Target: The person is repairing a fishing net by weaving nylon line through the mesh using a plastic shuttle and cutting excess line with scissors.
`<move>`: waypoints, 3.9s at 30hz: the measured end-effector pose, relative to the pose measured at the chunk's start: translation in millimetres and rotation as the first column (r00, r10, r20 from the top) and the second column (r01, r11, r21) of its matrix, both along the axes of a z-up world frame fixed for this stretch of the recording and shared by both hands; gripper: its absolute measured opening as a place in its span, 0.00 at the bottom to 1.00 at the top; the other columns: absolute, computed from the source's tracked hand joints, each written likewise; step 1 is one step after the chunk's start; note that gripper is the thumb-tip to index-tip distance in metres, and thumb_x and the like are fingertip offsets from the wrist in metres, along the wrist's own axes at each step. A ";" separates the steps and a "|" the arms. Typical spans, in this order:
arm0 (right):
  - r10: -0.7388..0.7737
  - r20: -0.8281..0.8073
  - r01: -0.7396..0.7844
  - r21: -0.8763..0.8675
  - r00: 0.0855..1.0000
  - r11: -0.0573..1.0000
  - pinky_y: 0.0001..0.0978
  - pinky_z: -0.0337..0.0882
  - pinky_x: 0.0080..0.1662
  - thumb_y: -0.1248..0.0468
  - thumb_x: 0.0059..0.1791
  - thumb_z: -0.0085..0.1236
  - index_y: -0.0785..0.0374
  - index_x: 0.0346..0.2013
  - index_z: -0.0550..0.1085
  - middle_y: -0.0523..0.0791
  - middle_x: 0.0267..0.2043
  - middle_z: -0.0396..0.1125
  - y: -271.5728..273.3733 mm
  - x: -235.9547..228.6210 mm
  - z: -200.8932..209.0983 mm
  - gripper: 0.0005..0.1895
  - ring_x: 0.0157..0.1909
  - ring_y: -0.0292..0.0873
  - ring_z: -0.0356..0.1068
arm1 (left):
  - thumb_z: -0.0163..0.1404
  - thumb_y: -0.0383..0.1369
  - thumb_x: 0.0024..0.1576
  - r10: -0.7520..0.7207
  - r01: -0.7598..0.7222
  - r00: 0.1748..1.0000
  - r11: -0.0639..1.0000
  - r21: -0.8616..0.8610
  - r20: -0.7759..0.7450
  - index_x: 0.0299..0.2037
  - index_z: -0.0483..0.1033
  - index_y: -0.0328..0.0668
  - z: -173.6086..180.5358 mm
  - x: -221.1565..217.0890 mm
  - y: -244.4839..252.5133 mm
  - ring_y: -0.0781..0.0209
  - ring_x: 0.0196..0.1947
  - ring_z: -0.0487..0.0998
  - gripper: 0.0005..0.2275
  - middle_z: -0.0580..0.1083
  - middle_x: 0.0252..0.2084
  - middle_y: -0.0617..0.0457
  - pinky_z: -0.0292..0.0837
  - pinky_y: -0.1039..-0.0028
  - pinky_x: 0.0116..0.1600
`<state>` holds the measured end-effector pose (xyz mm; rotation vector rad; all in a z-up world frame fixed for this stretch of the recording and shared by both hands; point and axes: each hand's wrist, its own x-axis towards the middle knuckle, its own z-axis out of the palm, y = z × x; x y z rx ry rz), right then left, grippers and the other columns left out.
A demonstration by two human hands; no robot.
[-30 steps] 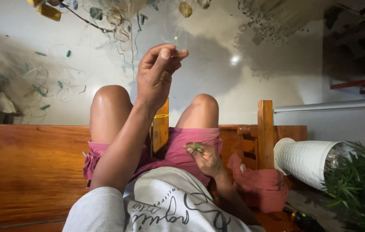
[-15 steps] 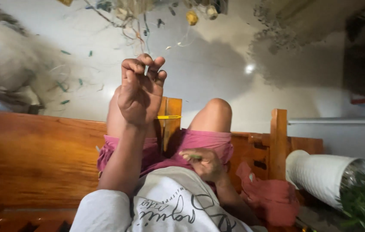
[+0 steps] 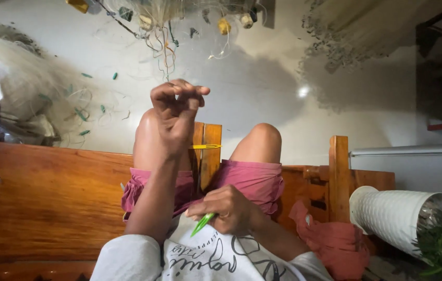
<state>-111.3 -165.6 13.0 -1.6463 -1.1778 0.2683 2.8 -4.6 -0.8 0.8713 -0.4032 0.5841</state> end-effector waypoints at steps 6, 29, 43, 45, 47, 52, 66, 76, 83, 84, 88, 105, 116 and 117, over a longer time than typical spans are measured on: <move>0.096 0.271 -0.044 -0.192 0.958 0.980 0.38 0.63 0.29 0.67 0.53 0.53 0.64 0.52 0.74 0.44 0.28 0.67 -1.9 6.2 32.4 0.13 0.26 0.46 0.65 | 0.49 0.13 0.59 0.004 -0.017 0.995 0.991 0.130 0.101 0.51 0.59 0.46 0.6 -1.7 -3.8 0.47 0.52 0.76 0.19 0.71 0.42 0.44 0.71 0.52 0.67; -0.076 0.803 0.299 -0.132 0.592 0.945 0.39 0.68 0.45 0.52 0.55 0.65 0.58 0.62 0.70 0.48 0.45 0.64 -10.2 174.1 128.1 0.25 0.44 0.47 0.64 | 0.55 0.21 0.59 -0.303 0.300 0.952 0.951 -0.069 -0.035 0.52 0.55 0.47 9.7 -11.4 -18.8 0.53 0.54 0.77 0.20 0.73 0.48 0.32 0.76 0.65 0.59; 0.121 0.503 -0.220 0.142 0.856 0.965 0.40 0.77 0.48 0.55 0.57 0.45 0.51 0.38 0.80 0.45 0.43 0.75 27.0 -0.8 55.2 0.14 0.44 0.45 0.76 | 0.58 0.18 0.55 0.026 -0.031 0.999 0.991 0.131 0.043 0.50 0.56 0.40 -22.7 34.5 -11.2 0.44 0.49 0.80 0.22 0.77 0.36 0.45 0.66 0.47 0.65; 0.335 0.227 -0.389 0.266 0.914 0.882 0.49 0.78 0.53 0.43 0.56 0.32 0.62 0.40 0.77 0.48 0.45 0.73 13.4 -40.1 -4.1 0.31 0.47 0.52 0.76 | 0.58 0.19 0.56 0.014 -0.022 0.998 0.991 0.130 0.066 0.53 0.53 0.43 -35.2 38.7 -2.6 0.44 0.51 0.79 0.24 0.76 0.37 0.43 0.63 0.45 0.66; 0.236 0.239 -0.292 0.233 0.942 0.928 0.48 0.77 0.52 0.45 0.56 0.33 0.62 0.39 0.77 0.48 0.44 0.72 -4.7 -32.3 2.3 0.29 0.46 0.52 0.75 | 0.56 0.22 0.59 -0.021 0.014 0.997 0.995 0.099 0.072 0.53 0.53 0.44 -34.3 35.8 4.5 0.45 0.51 0.78 0.22 0.75 0.38 0.44 0.61 0.43 0.68; -0.188 0.341 0.163 0.101 0.921 0.982 0.45 0.73 0.47 0.54 0.55 0.39 0.63 0.35 0.77 0.49 0.37 0.68 -63.6 44.8 38.4 0.21 0.41 0.55 0.71 | 0.45 0.43 0.65 -0.150 0.162 0.971 0.986 -0.050 0.187 0.55 0.52 0.45 -43.3 35.7 11.9 0.54 0.49 0.79 0.18 0.75 0.43 0.42 0.59 0.44 0.71; -0.390 0.803 0.561 0.086 0.451 0.824 0.32 0.71 0.34 0.55 0.52 0.66 0.57 0.39 0.82 0.44 0.22 0.59 -36.5 157.9 113.3 0.09 0.27 0.45 0.67 | 0.53 0.46 0.57 -0.056 0.049 0.991 0.997 0.060 0.121 0.53 0.56 0.42 -2.7 11.0 -1.4 0.49 0.48 0.80 0.24 0.78 0.37 0.41 0.63 0.46 0.66; -0.310 0.257 0.220 0.325 0.915 0.920 0.34 0.77 0.37 0.56 0.49 0.65 0.67 0.54 0.75 0.51 0.32 0.69 0.8 164.5 75.7 0.24 0.32 0.44 0.75 | 0.50 0.47 0.58 -0.164 0.165 0.986 0.985 -0.058 0.015 0.53 0.57 0.42 -2.7 14.4 -23.0 0.52 0.44 0.79 0.23 0.77 0.43 0.36 0.76 0.59 0.54; -0.354 0.185 0.200 0.554 0.917 0.808 0.41 0.74 0.48 0.69 0.52 0.55 0.68 0.44 0.74 0.52 0.45 0.55 -6.2 112.6 93.9 0.07 0.43 0.45 0.62 | 0.45 0.47 0.63 -0.116 0.116 0.993 0.992 0.048 0.001 0.48 0.56 0.47 -0.4 16.2 -16.3 0.49 0.54 0.77 0.16 0.64 0.56 0.43 0.74 0.76 0.49; -0.344 0.082 0.237 0.577 0.935 0.782 0.38 0.73 0.43 0.66 0.54 0.52 0.65 0.43 0.71 0.51 0.40 0.55 -15.9 102.6 91.1 0.06 0.38 0.45 0.62 | 0.44 0.47 0.63 -0.145 0.145 0.989 0.989 0.017 -0.001 0.48 0.56 0.46 -3.7 16.0 -15.0 0.47 0.54 0.78 0.16 0.64 0.55 0.44 0.74 0.78 0.49; -0.286 -0.227 0.365 0.614 0.931 0.700 0.27 0.68 0.26 0.59 0.59 0.40 0.57 0.43 0.62 0.50 0.24 0.56 -40.1 86.0 76.0 0.06 0.22 0.45 0.61 | 0.41 0.47 0.64 -0.169 0.168 0.985 0.985 -0.039 -0.033 0.49 0.55 0.47 -13.0 16.5 -9.6 0.44 0.53 0.78 0.16 0.67 0.53 0.44 0.74 0.77 0.48; -0.190 0.210 0.152 0.185 0.959 0.971 0.29 0.66 0.21 0.66 0.51 0.54 0.68 0.49 0.77 0.46 0.19 0.63 -3.5 28.2 39.6 0.13 0.16 0.41 0.62 | 0.39 0.21 0.66 -0.140 0.139 0.989 0.990 0.025 0.047 0.50 0.52 0.47 -11.2 8.5 -11.9 0.45 0.57 0.74 0.10 0.75 0.40 0.38 0.67 0.68 0.54; -0.207 0.138 0.185 0.160 0.969 0.970 0.35 0.68 0.23 0.63 0.54 0.51 0.70 0.50 0.76 0.50 0.22 0.67 13.3 4.7 43.2 0.15 0.20 0.47 0.67 | 0.37 0.21 0.66 -0.123 0.123 0.991 0.992 -0.009 0.053 0.51 0.56 0.44 -15.3 9.3 -16.4 0.44 0.59 0.74 0.08 0.75 0.40 0.39 0.70 0.70 0.54; -0.197 0.149 0.172 0.167 0.969 0.971 0.33 0.68 0.23 0.63 0.54 0.50 0.72 0.50 0.75 0.50 0.21 0.66 17.4 4.3 56.9 0.16 0.19 0.44 0.66 | 0.38 0.21 0.66 -0.105 0.105 0.993 0.994 0.006 0.051 0.50 0.56 0.43 -14.9 10.0 -17.3 0.44 0.58 0.74 0.07 0.74 0.40 0.40 0.70 0.70 0.54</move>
